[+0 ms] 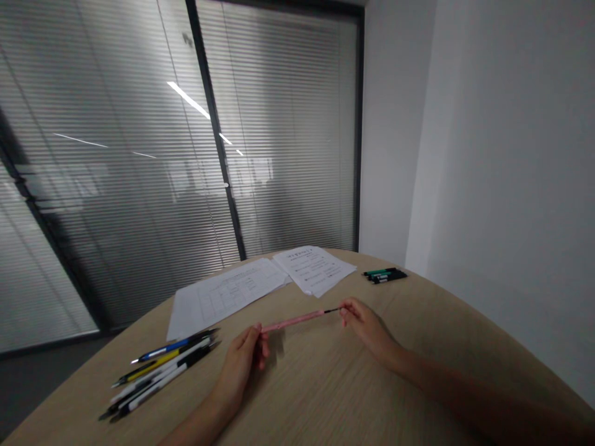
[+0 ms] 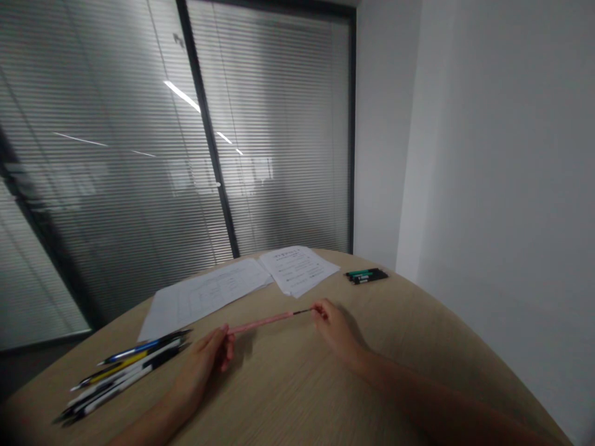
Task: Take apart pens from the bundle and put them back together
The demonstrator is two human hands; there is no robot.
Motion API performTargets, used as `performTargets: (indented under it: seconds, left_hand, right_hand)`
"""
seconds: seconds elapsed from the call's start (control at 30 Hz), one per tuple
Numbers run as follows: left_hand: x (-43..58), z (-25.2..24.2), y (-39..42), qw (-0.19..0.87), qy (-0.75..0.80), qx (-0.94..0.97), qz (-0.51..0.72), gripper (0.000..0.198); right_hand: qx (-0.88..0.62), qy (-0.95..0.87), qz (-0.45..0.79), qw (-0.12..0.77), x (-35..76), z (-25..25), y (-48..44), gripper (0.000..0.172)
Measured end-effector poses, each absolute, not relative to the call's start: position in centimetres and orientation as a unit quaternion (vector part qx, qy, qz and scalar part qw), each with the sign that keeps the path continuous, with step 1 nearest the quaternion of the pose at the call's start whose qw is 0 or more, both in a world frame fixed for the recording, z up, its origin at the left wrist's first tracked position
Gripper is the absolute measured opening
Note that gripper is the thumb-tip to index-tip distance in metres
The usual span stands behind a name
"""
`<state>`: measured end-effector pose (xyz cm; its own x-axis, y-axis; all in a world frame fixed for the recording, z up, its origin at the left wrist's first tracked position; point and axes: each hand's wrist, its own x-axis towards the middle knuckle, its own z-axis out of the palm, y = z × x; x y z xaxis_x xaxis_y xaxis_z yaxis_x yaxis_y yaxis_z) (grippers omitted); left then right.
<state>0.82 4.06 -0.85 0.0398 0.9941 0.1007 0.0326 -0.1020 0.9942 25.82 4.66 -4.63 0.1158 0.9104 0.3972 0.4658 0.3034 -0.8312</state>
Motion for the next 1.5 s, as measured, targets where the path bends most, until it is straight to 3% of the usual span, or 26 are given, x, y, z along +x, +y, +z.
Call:
performTargets:
  seconds: [0.4,0.83,1.17,1.5]
  left_hand:
    - [1.1,-0.3,3.6,0.485,0.486,0.539,0.488,0.036]
    - [0.9,-0.6,4.1,0.479,0.479,0.542,0.497,0.037]
    - [1.5,-0.3,3.6,0.493,0.481,0.559,0.461,0.032]
    - [1.5,-0.1,3.3,0.475,0.493,0.608,0.402,0.032]
  right_hand:
    - [-0.542,-0.682,0.135,0.473,25.9,-3.7,3.4,0.019]
    - [-0.511,-0.644,0.19,0.537,25.3,-3.4,3.3,0.014]
    - [-0.493,-0.71,0.114,0.49,25.1,-2.5,2.2,0.013]
    - [-0.511,-0.695,0.136,0.488,25.2,-2.8,2.5,0.015]
